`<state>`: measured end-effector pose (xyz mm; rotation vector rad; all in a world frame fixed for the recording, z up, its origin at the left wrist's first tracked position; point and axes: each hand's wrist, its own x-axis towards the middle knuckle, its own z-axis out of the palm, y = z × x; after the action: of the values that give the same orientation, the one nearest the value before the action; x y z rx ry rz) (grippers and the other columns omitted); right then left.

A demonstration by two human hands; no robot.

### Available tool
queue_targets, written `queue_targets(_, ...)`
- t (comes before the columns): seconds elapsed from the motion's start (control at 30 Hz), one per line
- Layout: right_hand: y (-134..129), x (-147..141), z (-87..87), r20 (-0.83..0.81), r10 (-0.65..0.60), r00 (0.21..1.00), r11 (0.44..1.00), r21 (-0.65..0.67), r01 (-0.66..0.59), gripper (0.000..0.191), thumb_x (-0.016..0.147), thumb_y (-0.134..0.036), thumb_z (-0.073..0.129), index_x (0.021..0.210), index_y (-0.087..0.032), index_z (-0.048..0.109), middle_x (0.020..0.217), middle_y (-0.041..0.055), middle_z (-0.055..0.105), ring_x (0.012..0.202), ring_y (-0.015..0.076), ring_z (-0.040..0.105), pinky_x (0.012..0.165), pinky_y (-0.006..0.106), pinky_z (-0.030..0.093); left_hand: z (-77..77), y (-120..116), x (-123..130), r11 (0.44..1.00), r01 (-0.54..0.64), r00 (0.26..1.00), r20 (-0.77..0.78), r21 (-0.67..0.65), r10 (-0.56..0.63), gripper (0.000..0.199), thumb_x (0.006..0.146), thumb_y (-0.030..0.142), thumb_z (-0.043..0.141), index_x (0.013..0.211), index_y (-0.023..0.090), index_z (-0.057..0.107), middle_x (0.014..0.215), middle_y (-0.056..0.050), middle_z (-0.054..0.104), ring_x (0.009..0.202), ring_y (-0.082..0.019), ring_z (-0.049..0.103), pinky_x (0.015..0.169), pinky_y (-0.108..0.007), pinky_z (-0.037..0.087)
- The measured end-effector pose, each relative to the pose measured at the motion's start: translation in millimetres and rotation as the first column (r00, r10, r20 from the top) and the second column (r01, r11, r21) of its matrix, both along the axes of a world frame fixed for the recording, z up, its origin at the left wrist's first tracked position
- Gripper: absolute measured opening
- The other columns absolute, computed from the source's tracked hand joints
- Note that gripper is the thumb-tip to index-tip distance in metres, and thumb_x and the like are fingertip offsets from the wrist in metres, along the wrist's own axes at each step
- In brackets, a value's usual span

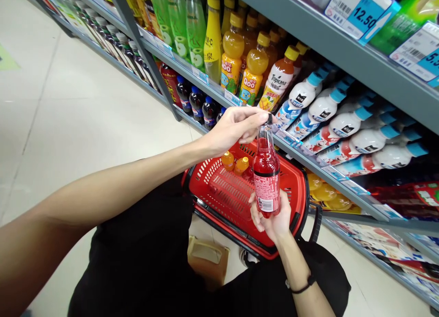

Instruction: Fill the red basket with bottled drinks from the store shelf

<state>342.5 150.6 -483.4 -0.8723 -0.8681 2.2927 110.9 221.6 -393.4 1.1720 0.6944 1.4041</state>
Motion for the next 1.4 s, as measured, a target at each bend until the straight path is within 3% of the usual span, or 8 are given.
queue_targets(0.33,-0.7,-5.7,0.5,0.078,-0.080,0.994,0.997,-0.010,0.082,0.065,0.096,-0.069,0.040,0.089,-0.012,0.072,0.055,0.0049,0.054,0.040,0.0154,0.046,0.036,0.024,0.035,-7.6,3.7,1.3,0.999,-0.005,0.995,-0.101,0.051,0.010,0.026,0.102,0.035,0.059,0.100,0.011,0.069,0.063,0.007,0.040,0.051,-0.003,0.032,0.052,-0.022,0.028)
queue_targets(0.47,-0.7,-6.6,-1.1,0.160,-0.144,0.976,0.989,-0.006,0.147,0.064,0.098,-0.069,0.039,0.089,-0.014,0.070,0.065,0.0089,0.061,0.046,0.0176,0.052,0.041,0.027,0.039,-12.6,5.7,-3.9,0.974,-0.077,0.951,-0.278,0.214,0.136,0.032,0.098,0.044,0.064,0.099,0.013,0.070,0.079,0.000,0.055,0.065,-0.006,0.047,0.059,-0.023,0.035)
queue_targets(0.63,9.1,-5.9,-9.1,0.444,-0.149,0.884,0.985,0.147,0.092,0.069,0.100,-0.069,0.028,0.107,-0.013,0.069,0.080,0.0135,0.069,0.063,0.0239,0.064,0.057,0.035,0.053,-22.1,12.0,-19.3,0.963,0.067,0.864,-0.499,0.261,0.075,0.038,0.094,0.050,0.068,0.087,0.013,0.066,0.076,0.000,0.055,0.069,-0.009,0.050,0.063,-0.024,0.036)
queue_targets(0.7,18.5,-0.9,-10.7,0.758,-0.049,0.650,0.940,0.255,-0.227,0.079,0.104,-0.064,0.009,0.119,-0.013,0.067,0.087,0.0153,0.072,0.074,0.0264,0.070,0.067,0.037,0.057,-28.1,14.0,-20.1,0.969,0.115,0.835,-0.549,0.221,0.026,0.038,0.093,0.050,0.068,0.086,0.013,0.065,0.073,0.001,0.054,0.067,-0.009,0.048,0.061,-0.024,0.034)
queue_targets(0.8,36.6,19.1,-9.9,0.994,-0.079,0.069,0.751,0.105,-0.652,0.064,0.110,-0.049,0.015,0.132,-0.013,0.064,0.106,0.0193,0.074,0.101,0.0311,0.073,0.090,0.043,0.056,-39.9,11.9,-12.0,0.975,0.140,0.755,-0.656,0.175,0.009,0.036,0.094,0.048,0.065,0.088,0.012,0.066,0.072,0.000,0.057,0.065,-0.010,0.048,0.060,-0.024,0.033)
queue_targets(0.93,53.4,56.2,-12.2,0.972,-0.071,-0.226,0.751,-0.097,-0.653,0.046,0.104,-0.023,0.037,0.133,0.000,0.064,0.125,0.0357,0.066,0.123,0.0467,0.065,0.104,0.060,0.044,-66.4,3.8,4.9,0.939,0.333,0.552,-0.825,0.087,-0.119,0.027,0.092,0.039,0.067,0.088,0.013,0.064,0.070,0.002,0.057,0.063,-0.009,0.050,0.063,-0.024,0.035)
queue_targets(1.2,57.1,50.7,-22.0,0.994,0.056,-0.096,0.619,-0.110,-0.778,0.047,0.108,-0.031,0.035,0.128,-0.008,0.071,0.136,0.0262,0.065,0.130,0.0368,0.063,0.108,0.048,0.047,-136.0,16.5,50.2,0.921,0.377,0.233,-0.953,-0.095,-0.194,0.031,0.097,0.042,0.061,0.105,0.012,0.064,0.088,-0.004,0.070,0.076,-0.014,0.062,0.071,-0.025,0.042)
queue_targets(1.4,71.6,53.9,0.3,0.999,0.001,-0.035,0.651,-0.027,-0.758,0.048,0.108,-0.029,0.037,0.134,-0.004,0.070,0.136,0.0292,0.064,0.129,0.0400,0.064,0.106,0.050,0.048,-174.0,43.4,124.7,0.808,0.558,-0.014,-0.976,-0.187,-0.216,0.029,0.089,0.032,0.070,0.110,0.012,0.072,0.100,-0.011,0.077,0.095,-0.024,0.071,0.083,-0.028,0.048)
